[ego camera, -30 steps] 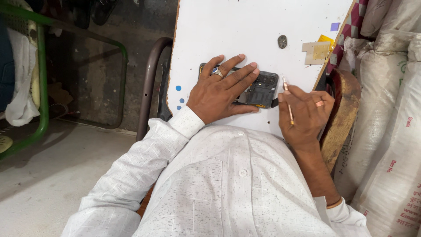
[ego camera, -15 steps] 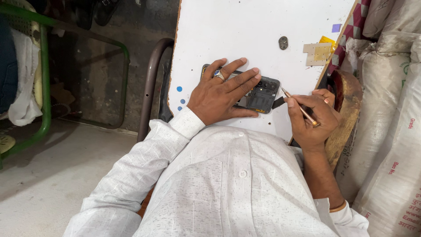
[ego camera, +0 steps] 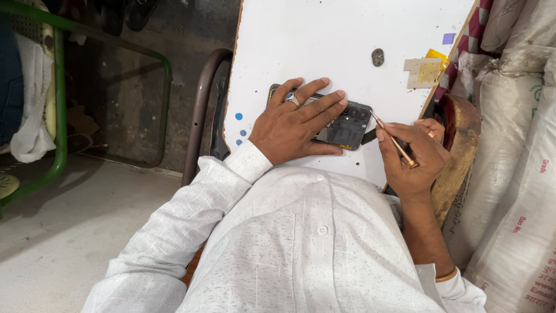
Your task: The person uses a small screwdriver to unscrew and adjust components inside a disassembled smartphone placed on a white table. The person repeatedly rotates the screwdriver and repositions the phone while working on the internal parts.
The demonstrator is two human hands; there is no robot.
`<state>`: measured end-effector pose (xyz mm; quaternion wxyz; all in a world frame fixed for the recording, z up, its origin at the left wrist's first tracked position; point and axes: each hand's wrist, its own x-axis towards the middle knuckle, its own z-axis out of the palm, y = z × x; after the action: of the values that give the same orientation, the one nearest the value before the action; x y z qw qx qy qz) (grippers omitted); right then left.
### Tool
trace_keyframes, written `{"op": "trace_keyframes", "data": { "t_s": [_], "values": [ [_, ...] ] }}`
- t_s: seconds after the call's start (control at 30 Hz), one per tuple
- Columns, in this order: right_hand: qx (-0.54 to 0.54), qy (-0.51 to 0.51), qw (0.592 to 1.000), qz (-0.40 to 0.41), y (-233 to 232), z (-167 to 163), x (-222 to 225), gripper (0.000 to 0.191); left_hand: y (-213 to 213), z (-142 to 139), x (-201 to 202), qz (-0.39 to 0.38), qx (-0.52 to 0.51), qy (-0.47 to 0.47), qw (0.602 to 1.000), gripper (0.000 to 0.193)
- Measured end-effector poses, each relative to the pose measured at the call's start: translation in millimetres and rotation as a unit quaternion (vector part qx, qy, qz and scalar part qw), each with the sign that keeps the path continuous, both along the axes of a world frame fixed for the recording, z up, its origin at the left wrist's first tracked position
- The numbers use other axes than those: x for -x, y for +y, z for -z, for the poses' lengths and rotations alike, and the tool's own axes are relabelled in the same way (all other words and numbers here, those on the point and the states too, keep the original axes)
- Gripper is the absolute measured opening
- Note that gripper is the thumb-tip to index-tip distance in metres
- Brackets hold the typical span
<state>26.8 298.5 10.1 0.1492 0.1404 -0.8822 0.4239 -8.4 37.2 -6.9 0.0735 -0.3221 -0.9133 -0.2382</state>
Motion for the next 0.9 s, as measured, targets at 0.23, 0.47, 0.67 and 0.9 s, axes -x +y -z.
{"op": "trace_keyframes", "data": {
  "t_s": [0.23,0.47,0.67,0.9],
  "values": [
    [-0.025,-0.008,0.999,-0.02,3.1,-3.1,1.0,0.012,-0.7,-3.3,-0.6,0.002,-0.007,-0.003,1.0,0.092],
    [-0.011,-0.031,0.999,-0.035,11.0,-2.8,5.0,0.014,-0.2,-4.5,-0.6,0.001,0.0,-0.001,1.0,0.092],
    [0.004,-0.019,0.999,-0.039,11.3,-2.2,4.1,0.011,0.5,-6.6,-0.4,-0.001,0.004,-0.005,1.0,0.091],
    [0.015,-0.023,0.999,-0.029,7.9,-0.8,2.6,0.008,0.0,-5.5,0.0,0.0,0.005,-0.006,1.0,0.09]
  ]
}}
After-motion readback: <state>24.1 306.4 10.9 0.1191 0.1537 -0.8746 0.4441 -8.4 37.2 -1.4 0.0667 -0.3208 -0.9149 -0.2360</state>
